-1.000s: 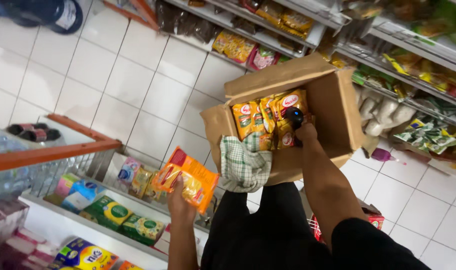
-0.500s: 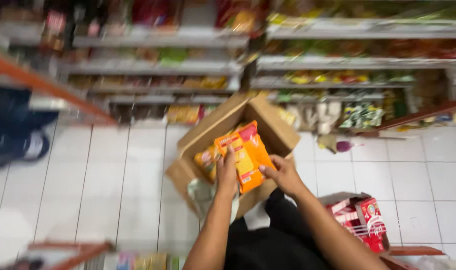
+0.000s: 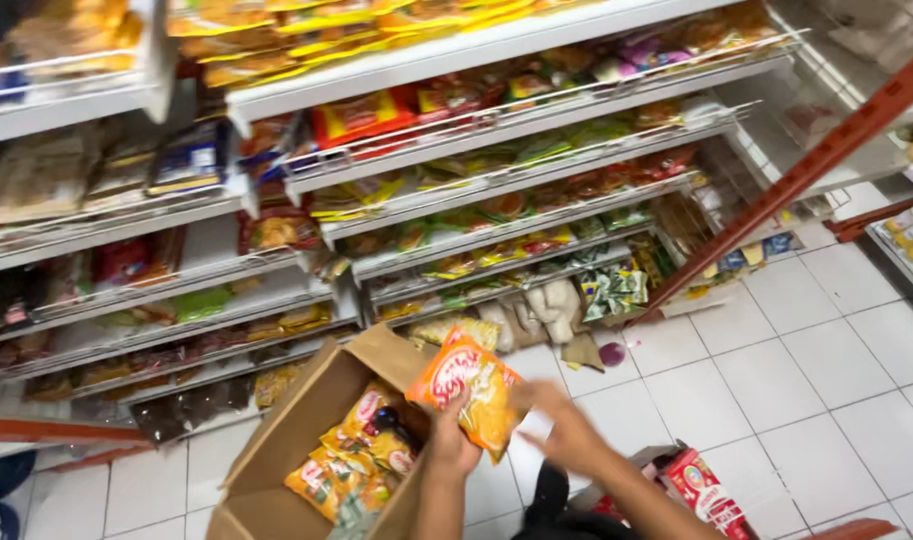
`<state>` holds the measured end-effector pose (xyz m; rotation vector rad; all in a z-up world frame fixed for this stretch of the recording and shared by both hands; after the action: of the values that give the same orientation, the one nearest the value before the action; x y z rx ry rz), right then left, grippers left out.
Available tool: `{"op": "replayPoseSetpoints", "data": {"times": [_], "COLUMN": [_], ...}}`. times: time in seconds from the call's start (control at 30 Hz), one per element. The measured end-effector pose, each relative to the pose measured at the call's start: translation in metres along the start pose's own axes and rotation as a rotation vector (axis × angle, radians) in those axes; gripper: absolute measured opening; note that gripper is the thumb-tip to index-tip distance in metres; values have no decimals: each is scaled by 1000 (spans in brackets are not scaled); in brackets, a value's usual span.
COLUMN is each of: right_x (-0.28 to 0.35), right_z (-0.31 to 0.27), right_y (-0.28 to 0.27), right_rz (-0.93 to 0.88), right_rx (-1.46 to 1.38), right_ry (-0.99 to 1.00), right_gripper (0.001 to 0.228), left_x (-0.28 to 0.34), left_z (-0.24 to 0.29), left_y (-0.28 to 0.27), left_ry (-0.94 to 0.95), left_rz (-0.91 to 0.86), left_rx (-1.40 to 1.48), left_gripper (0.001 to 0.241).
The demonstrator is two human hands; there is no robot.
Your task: The person wipes packets of seasoning with a cloth, scans them with a handheld scanner, and places them onto a store shelf.
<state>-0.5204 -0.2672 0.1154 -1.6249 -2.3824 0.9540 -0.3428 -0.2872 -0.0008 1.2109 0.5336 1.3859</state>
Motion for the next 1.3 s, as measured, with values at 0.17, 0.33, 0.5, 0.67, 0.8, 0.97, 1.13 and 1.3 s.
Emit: {"op": "replayPoseSetpoints", "data": {"times": [0.17, 0.33, 0.5, 0.67, 0.8, 0.97, 1.13, 1.3], "right_x": [-9, -27, -58, -84, -109, -156, -216, -293], "right_z": [68, 80, 43, 33, 49, 59, 49, 48], "right_y": [-108, -167, -215, -249, -271, -321, -387, -451], "right_rz": [94, 84, 201, 160, 255, 391, 445, 385], "right_rx": [-799, -470, -973, -1033, -1073, -941, -879, -852], "right_ry": [477, 588, 215, 82, 44, -52, -212, -294], "right_gripper": [70, 78, 76, 93, 93, 81, 76, 68], "left_x": [-43, -102, -116, -145, -165, -180, -206, -227], "left_z": [-14, -26, -5, -4, 1, 36, 65, 76], "left_y": [107, 202, 270, 297, 314, 341, 369, 374], "left_ry": [-183, 229, 228, 186, 182, 129, 210, 262], "left_rz": [-214, -158, -259, -261, -415, -511, -608, -560], "left_rx": [-4, -459, -380, -329, -466, -708, -714, -717], "left_gripper": [50, 40, 39, 39, 42, 54, 52, 46]}}
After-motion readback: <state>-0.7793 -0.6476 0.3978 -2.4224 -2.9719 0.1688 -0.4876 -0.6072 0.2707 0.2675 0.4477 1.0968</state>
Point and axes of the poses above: each hand's wrist, its own x-axis away from the middle knuckle, its own y-axis out of the palm, z = x × y, the point moved 3 cm from there along -x, towards the middle knuckle
